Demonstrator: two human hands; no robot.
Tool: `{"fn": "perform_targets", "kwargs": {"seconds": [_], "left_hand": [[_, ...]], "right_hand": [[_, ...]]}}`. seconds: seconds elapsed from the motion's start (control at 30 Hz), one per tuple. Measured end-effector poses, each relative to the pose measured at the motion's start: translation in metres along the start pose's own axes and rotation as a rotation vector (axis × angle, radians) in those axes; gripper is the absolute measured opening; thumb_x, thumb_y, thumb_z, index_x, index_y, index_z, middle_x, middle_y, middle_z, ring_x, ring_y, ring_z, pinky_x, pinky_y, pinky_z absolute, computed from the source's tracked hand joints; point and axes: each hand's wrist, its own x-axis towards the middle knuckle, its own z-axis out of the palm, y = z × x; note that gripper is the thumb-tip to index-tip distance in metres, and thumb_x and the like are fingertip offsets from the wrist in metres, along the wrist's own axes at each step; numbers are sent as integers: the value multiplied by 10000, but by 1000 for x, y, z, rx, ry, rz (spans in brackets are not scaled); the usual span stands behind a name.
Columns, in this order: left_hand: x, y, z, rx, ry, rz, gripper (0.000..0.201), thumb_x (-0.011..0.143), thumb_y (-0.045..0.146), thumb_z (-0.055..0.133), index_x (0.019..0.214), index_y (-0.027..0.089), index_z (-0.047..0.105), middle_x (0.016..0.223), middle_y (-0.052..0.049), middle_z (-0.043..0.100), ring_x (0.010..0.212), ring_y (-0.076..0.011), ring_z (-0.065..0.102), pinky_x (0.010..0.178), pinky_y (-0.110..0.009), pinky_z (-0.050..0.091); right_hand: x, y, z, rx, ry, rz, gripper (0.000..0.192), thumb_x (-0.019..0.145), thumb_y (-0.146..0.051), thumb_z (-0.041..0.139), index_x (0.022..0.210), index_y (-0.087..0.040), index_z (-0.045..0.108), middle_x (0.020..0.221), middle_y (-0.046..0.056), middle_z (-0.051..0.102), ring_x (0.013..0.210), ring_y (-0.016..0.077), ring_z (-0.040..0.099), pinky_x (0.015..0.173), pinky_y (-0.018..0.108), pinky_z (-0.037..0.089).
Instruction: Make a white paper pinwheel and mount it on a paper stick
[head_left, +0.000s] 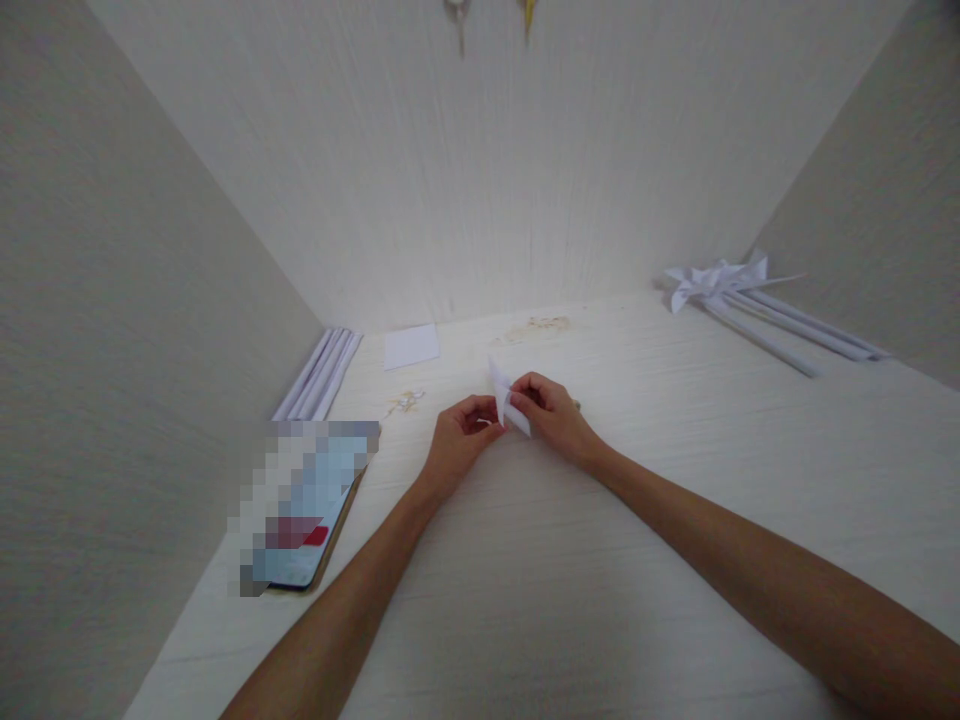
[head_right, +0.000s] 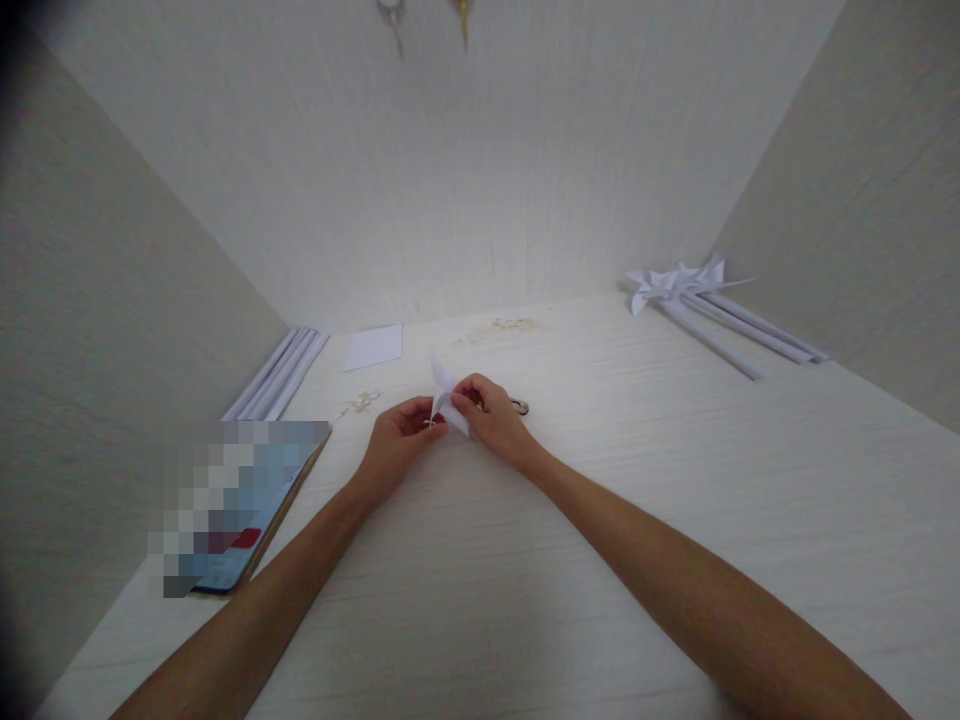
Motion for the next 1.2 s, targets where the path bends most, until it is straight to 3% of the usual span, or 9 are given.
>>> {"fn": "perform_targets", "kwargs": {"seconds": [0.3,0.5,0.67,0.8,1.07,1.2], "left_hand": [[0,6,2,0,121,38,71,618,218,593,632,149,602,588,21,599,585,-94,521,615,-226,410],[-2,8,2,39,176,35,37,607,188,587,630,159,586,571,43,572,580,-94,500,608,-222,400],[1,1,0,19,115,10,135,667,271,551,678,151,612,666,3,614,630,-109,518,636,-244,398],[2,0,1,11,90,-7,173,664,296,564,710,144,633,678,-12,631,651,-121,538,657,-256,399],[3,-3,1,1,101,12,187,646,301,597,740,146,639,683,-7,633,640,-114,545,663,-255,411],[4,-2,1,0,136,2,193,647,311,597,733,142,632,674,-6,627,632,-110,539,650,-253,413]], "right_hand": [[-3,0,1,59,-48,-32,96,718,-257,530,674,-171,523,623,-10,512,547,100,430,522,250,334],[-5,-4,-1,18,12,-164,74,726,-229,539,692,-176,577,653,5,533,594,112,469,550,255,357],[-8,-9,-3,-77,114,-232,48,732,-205,542,720,-192,586,647,-1,510,569,102,453,496,236,337],[-8,-10,-4,-117,89,-277,75,735,-173,528,718,-194,597,675,10,552,572,102,456,489,234,337],[-8,-6,-2,-149,109,-233,58,708,-172,540,679,-177,590,606,-3,542,513,87,433,485,227,352],[-7,-2,0,-96,106,-171,63,693,-189,548,697,-163,605,602,13,572,532,103,490,506,241,393]]}}
